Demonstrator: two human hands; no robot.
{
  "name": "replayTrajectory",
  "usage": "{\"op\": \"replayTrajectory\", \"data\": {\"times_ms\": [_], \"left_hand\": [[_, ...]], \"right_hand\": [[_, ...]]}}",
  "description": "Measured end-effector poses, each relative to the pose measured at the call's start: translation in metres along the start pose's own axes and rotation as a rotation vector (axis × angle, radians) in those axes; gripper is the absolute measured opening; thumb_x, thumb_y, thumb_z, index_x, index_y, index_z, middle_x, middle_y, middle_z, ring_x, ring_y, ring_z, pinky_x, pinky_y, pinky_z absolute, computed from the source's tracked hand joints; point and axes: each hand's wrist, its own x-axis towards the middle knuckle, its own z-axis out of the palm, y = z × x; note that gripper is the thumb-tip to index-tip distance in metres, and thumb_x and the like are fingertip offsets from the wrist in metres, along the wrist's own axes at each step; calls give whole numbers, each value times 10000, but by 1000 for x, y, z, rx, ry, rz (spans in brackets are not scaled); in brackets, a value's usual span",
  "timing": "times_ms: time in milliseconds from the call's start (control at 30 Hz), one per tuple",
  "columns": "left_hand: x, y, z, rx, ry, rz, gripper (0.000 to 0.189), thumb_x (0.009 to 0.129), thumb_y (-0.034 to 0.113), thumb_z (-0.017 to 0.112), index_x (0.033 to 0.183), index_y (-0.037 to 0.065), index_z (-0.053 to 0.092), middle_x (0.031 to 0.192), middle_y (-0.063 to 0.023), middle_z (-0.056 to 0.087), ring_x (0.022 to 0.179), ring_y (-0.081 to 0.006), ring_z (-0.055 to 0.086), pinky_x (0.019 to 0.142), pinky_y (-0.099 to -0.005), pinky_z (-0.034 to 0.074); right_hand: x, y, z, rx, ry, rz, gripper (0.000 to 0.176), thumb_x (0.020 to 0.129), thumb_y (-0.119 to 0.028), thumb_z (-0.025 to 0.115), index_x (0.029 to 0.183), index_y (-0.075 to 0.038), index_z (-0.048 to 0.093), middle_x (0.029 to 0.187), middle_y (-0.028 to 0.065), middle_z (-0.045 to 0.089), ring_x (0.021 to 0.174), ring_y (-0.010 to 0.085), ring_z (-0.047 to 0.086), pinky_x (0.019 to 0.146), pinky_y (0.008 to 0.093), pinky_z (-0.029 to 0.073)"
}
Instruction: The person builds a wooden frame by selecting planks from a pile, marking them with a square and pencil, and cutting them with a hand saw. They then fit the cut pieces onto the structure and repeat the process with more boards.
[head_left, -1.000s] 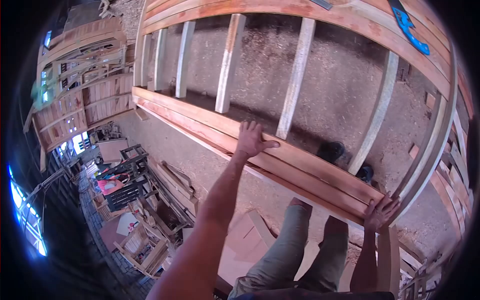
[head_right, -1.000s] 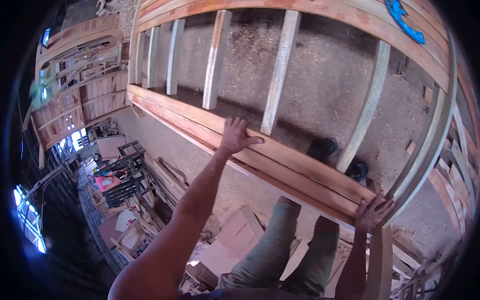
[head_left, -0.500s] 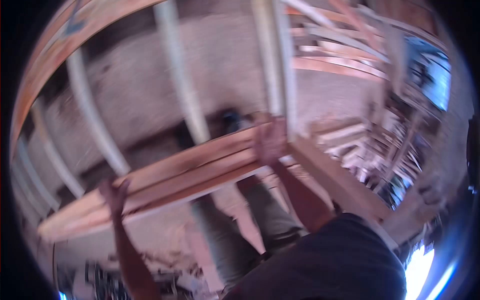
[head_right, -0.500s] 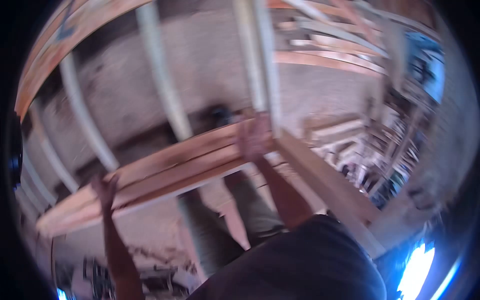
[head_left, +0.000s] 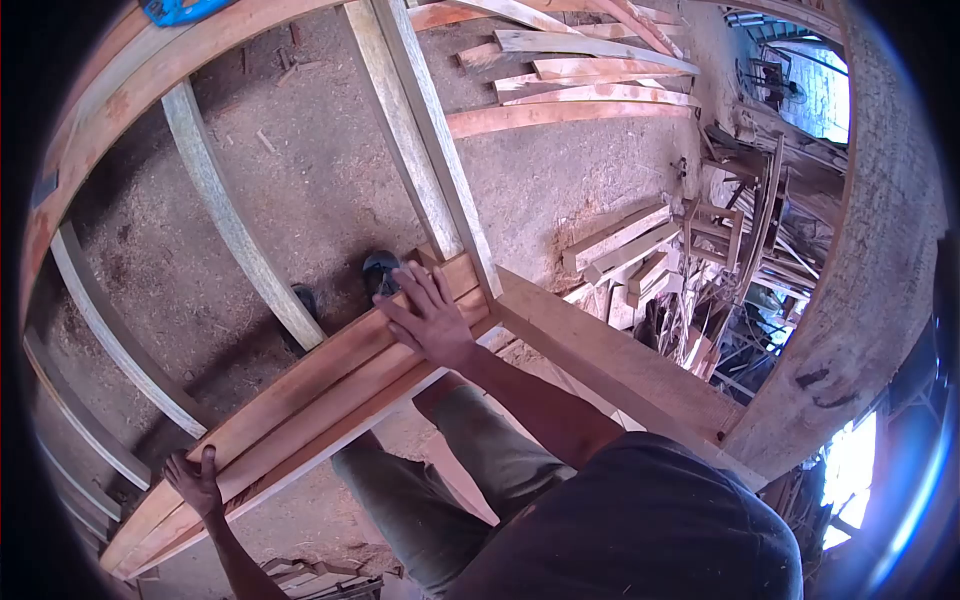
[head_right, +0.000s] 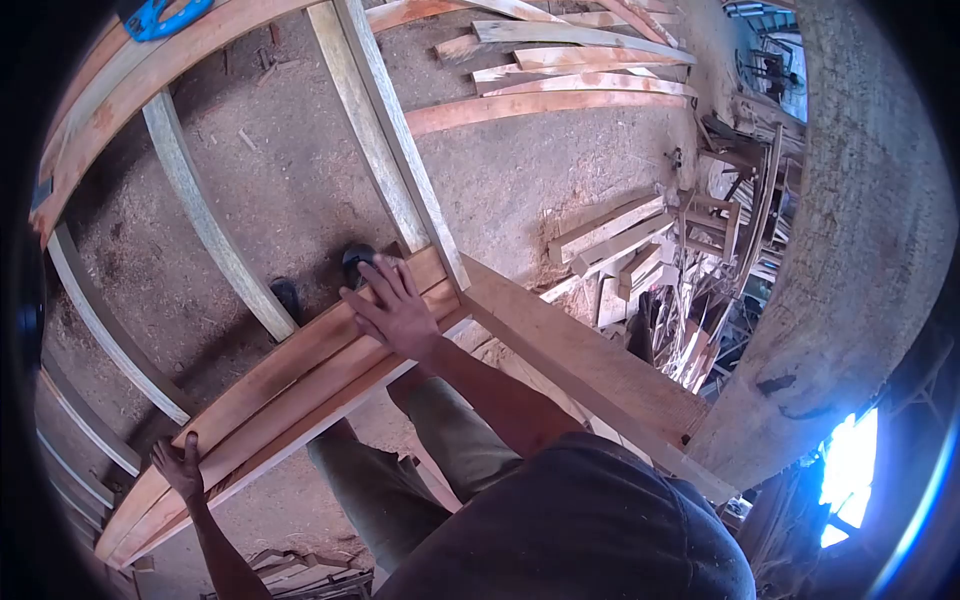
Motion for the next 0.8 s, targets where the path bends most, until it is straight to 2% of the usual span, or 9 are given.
{"op": "replayTrajectory", "data": {"times_ms": [133,200,300,367,400,500,533,633,800], "left_hand": [[0,-2,-5,16,-85,-52,674,892,615,717,1058,-17,552,987,-187,522,1033,-431,487,996,-554,368],[-4,-8,-9,22,-106,-59,675,889,614,721,1056,-19,556,980,-190,523,1029,-432,489,989,-550,371],[-4,-5,-4,-3,-77,-61,681,883,610,729,1055,-26,560,977,-199,526,1026,-436,493,981,-544,374],[-5,-2,-9,11,-43,-38,685,881,605,732,1055,-35,560,982,-206,528,1029,-439,495,981,-542,375],[-4,-31,12,83,-72,24,693,879,602,736,1075,-38,556,1014,-218,539,1057,-445,493,989,-545,374],[3,-19,7,61,-184,-61,695,887,596,731,1106,-39,548,1042,-222,542,1073,-448,491,1005,-549,373],[3,-19,9,66,-99,10,687,898,600,714,1113,-29,538,1046,-218,536,1066,-444,494,1013,-542,370],[-2,-19,5,32,-62,14,724,882,613,727,1125,-47,552,1051,-232,547,1037,-461,510,1016,-586,356],[-6,-14,-22,11,-129,-40,696,853,623,749,1058,-12,550,991,-179,519,993,-417,492,998,-553,358]], "right_hand": [[55,14,-11,84,181,2,368,943,-408,710,1182,-197,526,1223,162,392,1080,389,402,861,537,359],[71,19,-10,112,250,3,267,945,-403,704,1010,-172,588,1031,124,494,886,337,512,722,473,426],[71,20,-13,123,282,-11,327,947,-396,694,752,-134,680,744,68,648,594,258,675,514,377,526],[73,22,-17,125,233,26,338,949,-398,694,742,-131,681,734,64,642,606,253,679,544,379,536],[70,16,-18,135,201,36,344,950,-399,694,737,-129,682,729,62,639,612,250,680,558,380,541],[74,19,-15,156,270,-26,374,951,-419,692,716,-129,680,709,53,627,606,248,677,581,386,548],[76,22,-19,140,223,-39,382,952,-422,690,709,-128,681,708,53,631,605,249,678,585,386,548],[72,21,-25,126,112,-35,405,956,-430,684,688,-125,683,704,54,643,603,253,681,592,387,549],[70,11,-37,146,105,38,434,961,-437,676,661,-122,686,691,58,658,602,252,687,591,385,545]]}}
